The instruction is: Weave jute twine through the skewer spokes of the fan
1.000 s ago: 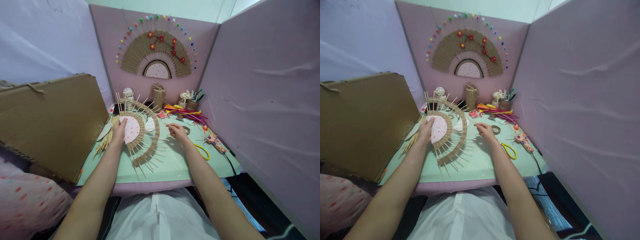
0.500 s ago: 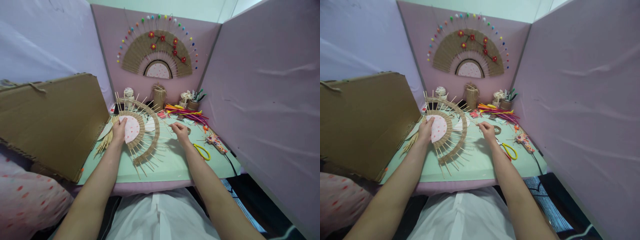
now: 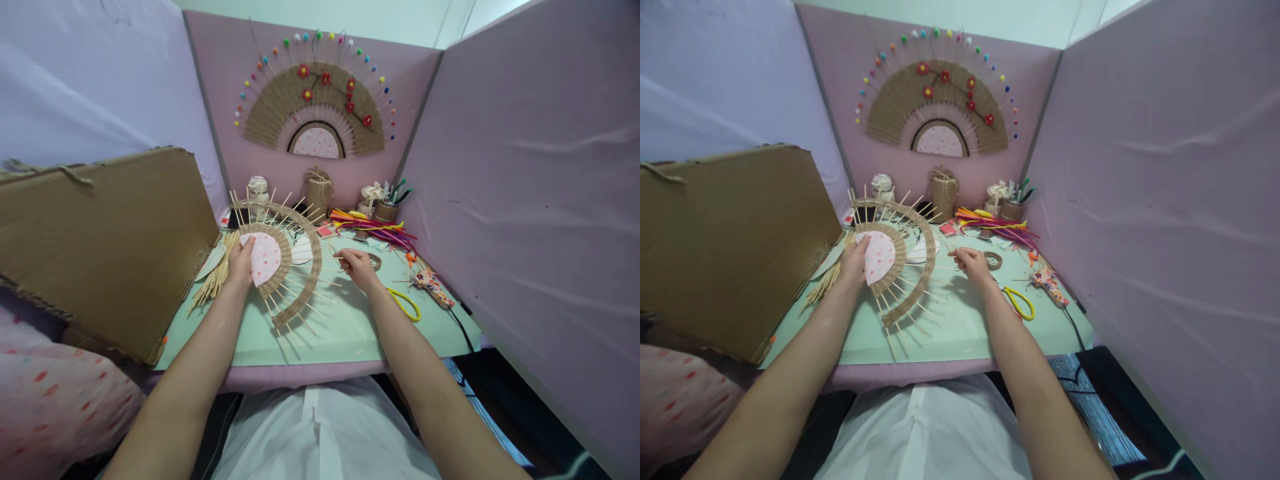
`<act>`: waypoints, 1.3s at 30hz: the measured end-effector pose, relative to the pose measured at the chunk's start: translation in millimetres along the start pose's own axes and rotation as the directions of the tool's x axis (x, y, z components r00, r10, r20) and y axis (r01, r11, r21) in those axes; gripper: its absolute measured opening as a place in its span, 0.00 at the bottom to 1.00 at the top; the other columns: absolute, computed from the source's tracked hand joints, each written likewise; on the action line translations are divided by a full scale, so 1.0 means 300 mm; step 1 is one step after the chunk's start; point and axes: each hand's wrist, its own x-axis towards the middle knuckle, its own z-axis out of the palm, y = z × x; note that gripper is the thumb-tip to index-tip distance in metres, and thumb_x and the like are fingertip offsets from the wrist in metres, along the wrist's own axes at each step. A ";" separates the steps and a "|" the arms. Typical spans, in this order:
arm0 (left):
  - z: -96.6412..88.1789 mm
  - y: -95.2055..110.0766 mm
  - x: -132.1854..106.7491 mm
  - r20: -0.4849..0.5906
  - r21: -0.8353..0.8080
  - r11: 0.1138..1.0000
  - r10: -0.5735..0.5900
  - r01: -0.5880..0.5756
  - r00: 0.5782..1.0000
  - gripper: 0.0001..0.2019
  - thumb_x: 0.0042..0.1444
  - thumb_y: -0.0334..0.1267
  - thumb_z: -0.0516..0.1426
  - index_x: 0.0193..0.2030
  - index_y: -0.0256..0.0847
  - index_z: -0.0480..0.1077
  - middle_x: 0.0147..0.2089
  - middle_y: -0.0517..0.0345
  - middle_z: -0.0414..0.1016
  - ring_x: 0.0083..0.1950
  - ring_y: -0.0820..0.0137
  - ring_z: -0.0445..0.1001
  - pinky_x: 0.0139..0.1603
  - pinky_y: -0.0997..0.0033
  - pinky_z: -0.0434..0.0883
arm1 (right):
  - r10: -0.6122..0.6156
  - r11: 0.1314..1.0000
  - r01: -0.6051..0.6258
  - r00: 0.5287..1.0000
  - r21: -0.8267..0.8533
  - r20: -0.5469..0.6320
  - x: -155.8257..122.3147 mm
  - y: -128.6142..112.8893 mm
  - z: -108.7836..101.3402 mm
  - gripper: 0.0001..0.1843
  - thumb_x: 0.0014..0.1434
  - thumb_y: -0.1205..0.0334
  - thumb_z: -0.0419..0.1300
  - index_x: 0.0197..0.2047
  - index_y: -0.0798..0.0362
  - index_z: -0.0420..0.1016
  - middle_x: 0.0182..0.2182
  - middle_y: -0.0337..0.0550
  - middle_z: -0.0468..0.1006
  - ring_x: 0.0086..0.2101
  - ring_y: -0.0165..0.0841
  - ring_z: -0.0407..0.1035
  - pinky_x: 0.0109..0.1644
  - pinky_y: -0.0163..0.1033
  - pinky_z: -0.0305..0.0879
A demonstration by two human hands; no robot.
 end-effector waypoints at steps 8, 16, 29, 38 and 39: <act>0.021 -0.028 -0.023 0.040 -0.039 0.999 -0.036 0.037 0.999 0.06 0.48 0.37 0.60 0.32 0.38 0.70 0.29 0.56 0.76 0.35 0.67 0.78 0.38 0.67 0.76 | 0.133 0.991 -0.134 0.939 -0.021 0.318 -0.029 -0.009 0.038 0.14 0.45 0.52 0.65 0.24 0.56 0.74 0.15 0.31 0.54 0.18 0.21 0.45 0.22 0.32 0.40; 0.024 -0.059 -0.017 0.002 -0.049 0.958 -0.284 0.284 0.959 0.05 0.52 0.36 0.59 0.33 0.36 0.70 0.35 0.48 0.78 0.40 0.62 0.78 0.42 0.59 0.75 | 0.130 0.991 -0.125 0.982 -0.044 0.140 -0.014 0.001 0.037 0.22 0.43 0.53 0.65 0.42 0.54 0.75 0.16 0.28 0.60 0.17 0.20 0.42 0.21 0.31 0.42; 0.019 0.007 -0.113 0.625 0.109 0.907 -0.381 0.407 0.681 0.26 0.45 0.27 0.63 0.52 0.42 0.65 0.49 0.51 0.76 0.43 0.65 0.77 0.46 0.62 0.74 | -0.048 0.997 0.036 0.986 -0.074 -0.157 0.012 0.006 0.011 0.17 0.45 0.51 0.61 0.35 0.54 0.76 0.22 0.38 0.72 0.20 0.25 0.57 0.23 0.32 0.53; 0.023 -0.021 -0.077 0.512 0.042 0.958 -0.265 0.284 0.817 0.19 0.46 0.25 0.60 0.48 0.37 0.69 0.46 0.47 0.78 0.40 0.65 0.78 0.42 0.65 0.75 | -0.156 0.973 0.136 0.983 -0.189 -0.100 0.008 0.002 0.021 0.21 0.51 0.48 0.58 0.42 0.54 0.75 0.20 0.35 0.65 0.20 0.25 0.52 0.23 0.32 0.50; 0.021 -0.019 -0.072 0.504 0.031 0.962 -0.249 0.271 0.827 0.20 0.46 0.25 0.59 0.48 0.37 0.69 0.46 0.47 0.77 0.41 0.65 0.78 0.43 0.64 0.75 | -0.170 0.968 0.145 0.979 -0.205 -0.111 0.007 0.000 0.022 0.21 0.51 0.48 0.58 0.42 0.55 0.75 0.20 0.36 0.66 0.20 0.25 0.53 0.23 0.33 0.51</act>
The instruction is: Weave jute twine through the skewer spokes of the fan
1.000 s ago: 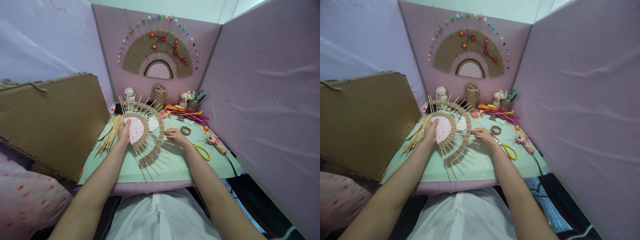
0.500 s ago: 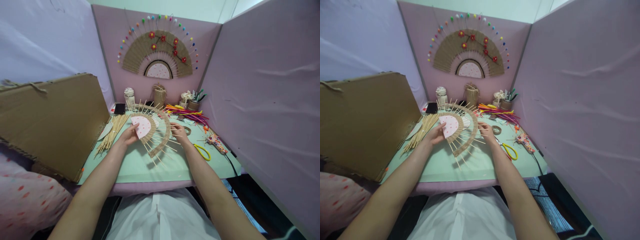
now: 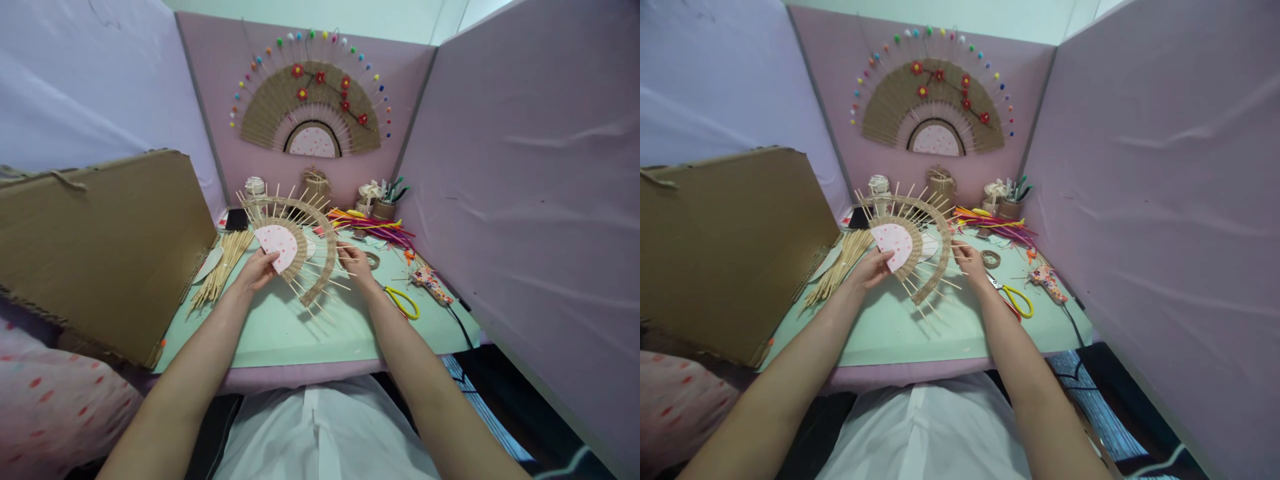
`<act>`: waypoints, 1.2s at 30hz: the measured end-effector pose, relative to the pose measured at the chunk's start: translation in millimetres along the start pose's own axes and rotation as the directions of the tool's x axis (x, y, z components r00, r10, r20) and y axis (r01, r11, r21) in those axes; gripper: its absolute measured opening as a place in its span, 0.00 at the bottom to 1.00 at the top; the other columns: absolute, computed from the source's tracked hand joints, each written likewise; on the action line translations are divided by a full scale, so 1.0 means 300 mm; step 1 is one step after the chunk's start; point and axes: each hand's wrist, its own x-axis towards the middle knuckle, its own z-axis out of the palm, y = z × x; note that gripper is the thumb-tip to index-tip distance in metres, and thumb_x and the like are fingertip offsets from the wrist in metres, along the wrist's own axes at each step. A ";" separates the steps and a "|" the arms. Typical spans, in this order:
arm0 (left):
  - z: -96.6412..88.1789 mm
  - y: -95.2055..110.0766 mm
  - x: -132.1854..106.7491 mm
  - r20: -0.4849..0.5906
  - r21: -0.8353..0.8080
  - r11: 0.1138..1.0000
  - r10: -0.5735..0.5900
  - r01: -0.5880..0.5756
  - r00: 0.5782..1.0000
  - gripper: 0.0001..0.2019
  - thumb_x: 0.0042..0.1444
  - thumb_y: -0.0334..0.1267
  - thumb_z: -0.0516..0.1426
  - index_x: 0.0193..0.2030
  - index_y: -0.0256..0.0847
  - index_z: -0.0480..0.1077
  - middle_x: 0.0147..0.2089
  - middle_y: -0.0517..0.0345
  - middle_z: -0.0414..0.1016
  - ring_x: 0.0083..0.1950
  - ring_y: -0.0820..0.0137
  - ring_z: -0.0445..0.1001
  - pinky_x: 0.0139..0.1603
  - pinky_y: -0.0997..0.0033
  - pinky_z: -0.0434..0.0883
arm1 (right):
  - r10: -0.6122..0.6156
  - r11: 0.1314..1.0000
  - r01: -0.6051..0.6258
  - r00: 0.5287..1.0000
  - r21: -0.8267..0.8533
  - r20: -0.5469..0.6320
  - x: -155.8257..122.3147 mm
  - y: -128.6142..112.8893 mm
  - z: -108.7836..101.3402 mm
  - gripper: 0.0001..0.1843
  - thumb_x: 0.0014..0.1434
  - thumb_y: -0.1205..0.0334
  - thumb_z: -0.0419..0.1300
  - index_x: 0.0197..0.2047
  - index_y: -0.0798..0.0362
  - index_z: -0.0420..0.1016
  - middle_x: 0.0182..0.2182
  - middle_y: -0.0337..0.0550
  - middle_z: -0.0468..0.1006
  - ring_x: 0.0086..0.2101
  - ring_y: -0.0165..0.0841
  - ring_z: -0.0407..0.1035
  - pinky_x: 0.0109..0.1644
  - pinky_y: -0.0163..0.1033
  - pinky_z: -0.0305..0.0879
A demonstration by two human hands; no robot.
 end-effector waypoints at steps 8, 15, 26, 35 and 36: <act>-0.031 0.036 0.011 -0.080 0.055 0.994 0.094 -0.089 0.992 0.22 0.44 0.26 0.60 0.49 0.40 0.67 0.49 0.48 0.76 0.44 0.62 0.77 0.43 0.61 0.75 | -0.118 0.983 0.108 0.991 -0.150 -0.062 0.011 0.028 -0.026 0.17 0.54 0.54 0.54 0.41 0.55 0.76 0.29 0.41 0.72 0.29 0.30 0.63 0.34 0.36 0.61; -0.048 0.055 0.018 -0.093 0.120 0.987 0.117 -0.106 0.989 0.23 0.43 0.27 0.61 0.49 0.40 0.66 0.50 0.47 0.75 0.44 0.60 0.77 0.42 0.56 0.75 | -0.291 0.917 0.253 0.953 -0.307 -0.085 0.033 0.066 -0.058 0.15 0.58 0.59 0.51 0.42 0.52 0.76 0.37 0.45 0.73 0.37 0.33 0.66 0.44 0.39 0.63; -0.047 0.037 0.031 -0.122 0.110 0.984 0.154 -0.141 0.980 0.22 0.43 0.26 0.61 0.48 0.41 0.67 0.50 0.49 0.75 0.45 0.62 0.76 0.43 0.59 0.75 | -0.409 0.820 0.358 0.913 -0.446 -0.018 0.005 0.050 -0.039 0.12 0.59 0.59 0.53 0.41 0.50 0.76 0.36 0.46 0.72 0.36 0.34 0.67 0.41 0.40 0.64; -0.027 0.054 0.010 -0.127 0.045 0.988 0.154 -0.149 0.980 0.20 0.46 0.25 0.59 0.47 0.40 0.67 0.50 0.49 0.75 0.48 0.63 0.75 0.48 0.59 0.73 | -0.013 0.999 0.017 0.994 0.037 -0.106 0.026 0.049 -0.044 0.16 0.49 0.54 0.60 0.39 0.54 0.76 0.24 0.39 0.73 0.23 0.26 0.62 0.28 0.34 0.60; -0.025 0.052 0.009 -0.124 0.038 0.989 0.148 -0.144 0.981 0.20 0.46 0.25 0.59 0.47 0.40 0.67 0.51 0.49 0.75 0.48 0.62 0.75 0.48 0.59 0.73 | 0.004 0.999 0.000 0.996 0.052 -0.093 0.024 0.048 -0.043 0.16 0.48 0.54 0.60 0.39 0.54 0.76 0.23 0.38 0.72 0.23 0.26 0.62 0.27 0.33 0.60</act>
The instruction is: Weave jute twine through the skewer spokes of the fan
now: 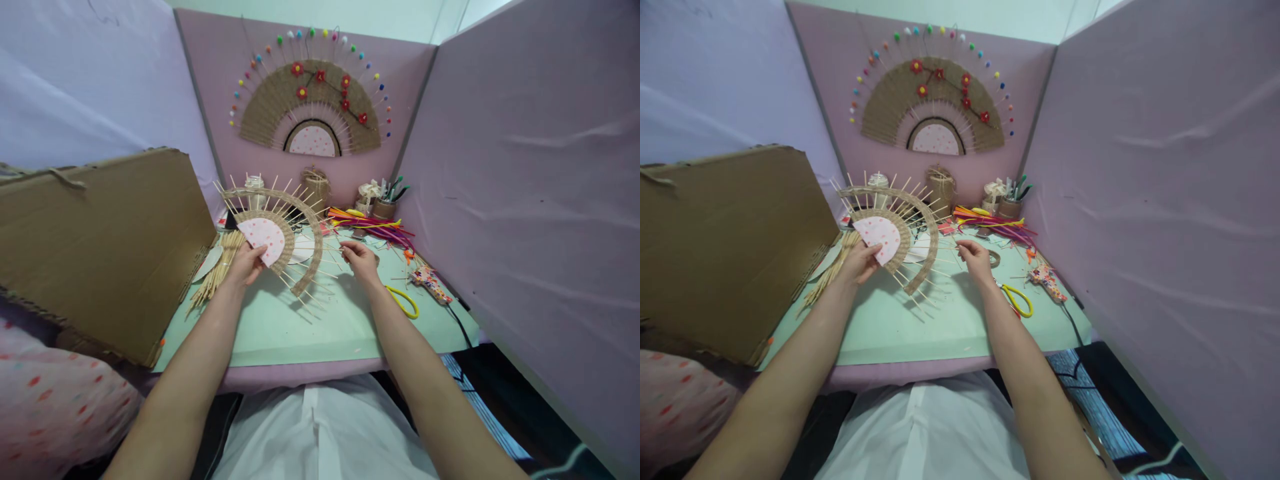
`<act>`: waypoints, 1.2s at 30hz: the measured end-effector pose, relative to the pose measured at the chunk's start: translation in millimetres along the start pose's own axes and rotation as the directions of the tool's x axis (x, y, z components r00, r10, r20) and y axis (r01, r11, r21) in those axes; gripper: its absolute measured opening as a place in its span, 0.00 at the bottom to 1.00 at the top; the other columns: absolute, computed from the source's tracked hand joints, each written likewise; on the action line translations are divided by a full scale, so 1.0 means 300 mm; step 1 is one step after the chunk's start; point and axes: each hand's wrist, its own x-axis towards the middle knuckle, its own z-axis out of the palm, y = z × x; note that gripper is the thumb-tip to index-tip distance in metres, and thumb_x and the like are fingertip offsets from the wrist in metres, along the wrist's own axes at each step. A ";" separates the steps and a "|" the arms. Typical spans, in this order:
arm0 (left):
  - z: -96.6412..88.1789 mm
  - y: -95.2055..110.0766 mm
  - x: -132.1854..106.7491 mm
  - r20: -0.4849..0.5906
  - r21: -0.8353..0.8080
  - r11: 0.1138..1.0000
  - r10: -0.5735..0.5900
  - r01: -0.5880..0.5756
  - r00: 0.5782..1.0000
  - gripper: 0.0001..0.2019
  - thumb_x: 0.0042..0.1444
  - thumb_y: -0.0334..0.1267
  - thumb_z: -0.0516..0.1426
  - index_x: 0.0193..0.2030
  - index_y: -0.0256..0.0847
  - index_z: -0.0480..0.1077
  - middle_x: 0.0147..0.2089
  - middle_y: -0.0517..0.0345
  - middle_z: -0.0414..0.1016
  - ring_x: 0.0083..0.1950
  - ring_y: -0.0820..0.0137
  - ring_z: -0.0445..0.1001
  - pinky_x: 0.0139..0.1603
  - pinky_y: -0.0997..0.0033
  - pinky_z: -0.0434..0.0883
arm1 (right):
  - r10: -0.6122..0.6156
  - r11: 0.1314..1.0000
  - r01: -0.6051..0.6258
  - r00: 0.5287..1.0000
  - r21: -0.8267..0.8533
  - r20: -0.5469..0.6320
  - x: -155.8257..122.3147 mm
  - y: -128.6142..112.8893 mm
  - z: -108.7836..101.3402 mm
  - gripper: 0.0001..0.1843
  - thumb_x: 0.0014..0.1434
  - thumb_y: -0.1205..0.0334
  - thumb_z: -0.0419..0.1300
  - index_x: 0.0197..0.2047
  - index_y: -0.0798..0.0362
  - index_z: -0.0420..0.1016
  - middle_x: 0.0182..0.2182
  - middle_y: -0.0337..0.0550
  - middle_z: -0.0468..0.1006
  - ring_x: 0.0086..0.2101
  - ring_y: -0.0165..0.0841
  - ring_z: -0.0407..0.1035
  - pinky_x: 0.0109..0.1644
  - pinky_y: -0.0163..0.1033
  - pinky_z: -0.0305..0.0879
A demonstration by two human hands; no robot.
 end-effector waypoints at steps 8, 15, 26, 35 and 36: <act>0.019 -0.034 -0.008 0.047 -0.032 0.998 -0.048 0.050 0.998 0.20 0.46 0.25 0.59 0.48 0.39 0.68 0.51 0.47 0.74 0.51 0.60 0.74 0.50 0.57 0.72 | 0.069 0.997 -0.072 0.967 0.005 0.247 -0.035 -0.015 0.033 0.15 0.44 0.57 0.64 0.36 0.54 0.80 0.27 0.41 0.77 0.24 0.27 0.63 0.28 0.34 0.60; 0.001 -0.027 0.003 0.013 -0.027 0.999 -0.039 0.039 0.999 0.20 0.45 0.25 0.60 0.47 0.40 0.67 0.51 0.48 0.75 0.51 0.61 0.74 0.50 0.58 0.72 | 0.107 0.994 -0.113 0.970 0.014 0.218 -0.032 -0.025 0.031 0.16 0.45 0.56 0.64 0.38 0.52 0.79 0.30 0.42 0.77 0.26 0.27 0.64 0.31 0.35 0.62; -0.008 0.009 0.000 0.003 0.032 0.999 0.001 -0.001 1.000 0.23 0.43 0.26 0.60 0.49 0.43 0.66 0.53 0.50 0.73 0.48 0.62 0.75 0.45 0.58 0.74 | -0.027 0.971 0.076 0.977 -0.226 0.213 -0.033 -0.028 0.009 0.15 0.51 0.59 0.55 0.39 0.54 0.77 0.28 0.40 0.72 0.29 0.29 0.62 0.35 0.36 0.61; -0.006 0.009 0.003 -0.036 0.055 0.998 0.034 -0.032 0.999 0.24 0.42 0.24 0.60 0.48 0.42 0.65 0.54 0.49 0.72 0.49 0.61 0.74 0.45 0.58 0.74 | -0.285 0.817 0.378 0.922 -0.436 0.263 -0.031 0.003 0.009 0.17 0.53 0.70 0.50 0.41 0.51 0.76 0.35 0.44 0.66 0.35 0.32 0.63 0.43 0.39 0.61; -0.002 0.011 0.001 -0.045 0.051 0.998 0.039 -0.036 0.998 0.24 0.43 0.24 0.60 0.48 0.42 0.66 0.55 0.49 0.71 0.50 0.60 0.74 0.45 0.58 0.74 | -0.308 0.800 0.394 0.917 -0.453 0.254 -0.033 0.001 0.010 0.17 0.53 0.70 0.50 0.41 0.51 0.76 0.35 0.44 0.66 0.36 0.32 0.63 0.43 0.39 0.61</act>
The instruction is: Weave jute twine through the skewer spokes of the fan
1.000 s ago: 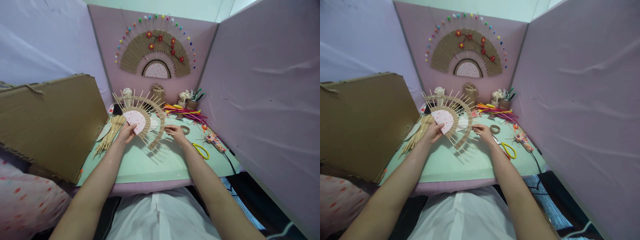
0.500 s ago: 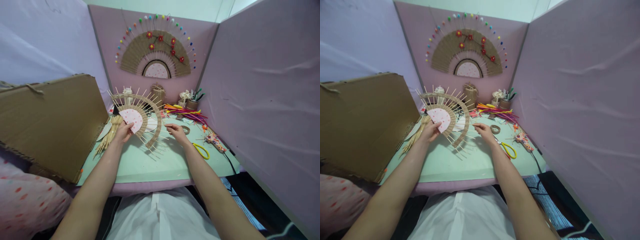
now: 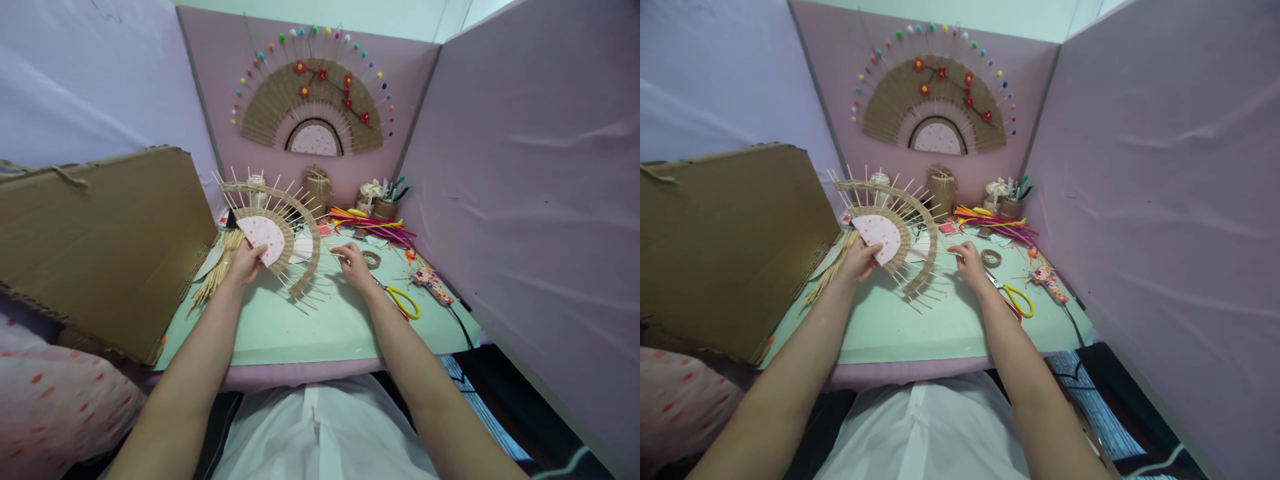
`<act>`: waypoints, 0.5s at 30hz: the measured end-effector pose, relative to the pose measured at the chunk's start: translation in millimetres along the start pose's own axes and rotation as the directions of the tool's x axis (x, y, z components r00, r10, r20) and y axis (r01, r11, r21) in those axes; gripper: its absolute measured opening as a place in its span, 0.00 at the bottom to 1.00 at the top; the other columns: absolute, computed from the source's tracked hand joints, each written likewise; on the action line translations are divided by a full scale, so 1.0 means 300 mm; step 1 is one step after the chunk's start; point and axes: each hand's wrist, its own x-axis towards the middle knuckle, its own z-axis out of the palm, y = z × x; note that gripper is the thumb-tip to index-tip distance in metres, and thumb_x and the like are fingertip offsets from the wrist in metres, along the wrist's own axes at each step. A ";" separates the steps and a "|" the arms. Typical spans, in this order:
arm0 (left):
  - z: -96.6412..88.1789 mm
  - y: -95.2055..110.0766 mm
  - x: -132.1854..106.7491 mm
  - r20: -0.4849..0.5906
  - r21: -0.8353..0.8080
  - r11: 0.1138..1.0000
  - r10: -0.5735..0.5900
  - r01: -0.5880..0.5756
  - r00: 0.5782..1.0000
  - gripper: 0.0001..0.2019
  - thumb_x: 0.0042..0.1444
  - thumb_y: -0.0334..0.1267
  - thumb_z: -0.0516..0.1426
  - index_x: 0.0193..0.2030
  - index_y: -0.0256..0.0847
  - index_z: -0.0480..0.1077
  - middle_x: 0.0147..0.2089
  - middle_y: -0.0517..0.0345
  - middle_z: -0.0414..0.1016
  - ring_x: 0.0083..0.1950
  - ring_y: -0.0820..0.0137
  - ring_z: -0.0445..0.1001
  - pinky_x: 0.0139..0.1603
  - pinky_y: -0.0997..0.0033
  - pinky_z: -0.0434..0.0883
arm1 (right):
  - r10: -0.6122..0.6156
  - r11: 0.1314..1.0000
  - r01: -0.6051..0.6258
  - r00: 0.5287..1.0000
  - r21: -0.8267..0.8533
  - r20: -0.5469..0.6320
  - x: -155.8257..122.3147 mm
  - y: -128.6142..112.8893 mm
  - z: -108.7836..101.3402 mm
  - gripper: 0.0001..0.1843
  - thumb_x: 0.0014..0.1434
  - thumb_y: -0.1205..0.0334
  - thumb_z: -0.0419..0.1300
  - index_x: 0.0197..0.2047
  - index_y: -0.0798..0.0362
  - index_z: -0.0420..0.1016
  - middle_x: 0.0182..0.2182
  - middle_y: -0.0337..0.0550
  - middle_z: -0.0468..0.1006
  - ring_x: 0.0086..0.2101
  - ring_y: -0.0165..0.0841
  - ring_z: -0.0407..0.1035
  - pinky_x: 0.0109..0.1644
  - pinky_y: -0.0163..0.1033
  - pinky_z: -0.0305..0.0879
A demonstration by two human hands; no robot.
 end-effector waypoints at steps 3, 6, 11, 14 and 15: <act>0.010 0.006 -0.007 -0.020 -0.015 1.000 0.014 -0.015 1.000 0.23 0.43 0.24 0.59 0.48 0.41 0.65 0.55 0.48 0.71 0.51 0.60 0.73 0.46 0.58 0.74 | -0.035 0.999 0.033 0.998 -0.034 -0.049 0.000 -0.011 -0.003 0.17 0.56 0.70 0.50 0.42 0.51 0.76 0.34 0.45 0.66 0.36 0.33 0.64 0.43 0.39 0.61; 0.014 0.007 -0.009 -0.019 -0.017 0.999 0.032 -0.032 0.999 0.23 0.42 0.24 0.59 0.48 0.41 0.65 0.54 0.49 0.72 0.52 0.60 0.73 0.47 0.58 0.74 | -0.046 0.999 0.045 0.997 -0.022 -0.066 0.000 -0.021 -0.006 0.16 0.57 0.68 0.50 0.42 0.51 0.76 0.34 0.45 0.67 0.35 0.33 0.64 0.42 0.39 0.62; 0.009 0.002 -0.004 -0.017 -0.012 0.999 0.042 -0.042 0.999 0.24 0.42 0.24 0.60 0.48 0.42 0.65 0.54 0.49 0.72 0.52 0.59 0.73 0.47 0.56 0.73 | -0.039 0.999 0.040 0.999 0.024 -0.031 -0.003 -0.032 -0.004 0.16 0.57 0.67 0.50 0.43 0.51 0.77 0.35 0.45 0.69 0.35 0.33 0.65 0.41 0.39 0.62; 0.008 0.004 -0.003 -0.035 -0.025 0.999 0.031 -0.032 0.999 0.23 0.43 0.24 0.60 0.48 0.42 0.65 0.53 0.49 0.73 0.52 0.59 0.73 0.47 0.56 0.73 | -0.039 0.998 0.040 0.999 0.039 -0.026 -0.004 -0.037 -0.004 0.15 0.57 0.66 0.50 0.41 0.51 0.77 0.35 0.45 0.70 0.35 0.32 0.65 0.40 0.38 0.62; 0.008 0.005 -0.003 -0.043 -0.032 0.999 0.024 -0.026 0.999 0.22 0.43 0.24 0.60 0.47 0.42 0.66 0.53 0.49 0.73 0.52 0.59 0.73 0.47 0.57 0.73 | -0.034 0.999 0.036 0.999 0.041 -0.031 -0.004 -0.037 -0.004 0.15 0.57 0.66 0.50 0.41 0.51 0.77 0.34 0.45 0.70 0.34 0.32 0.65 0.40 0.38 0.62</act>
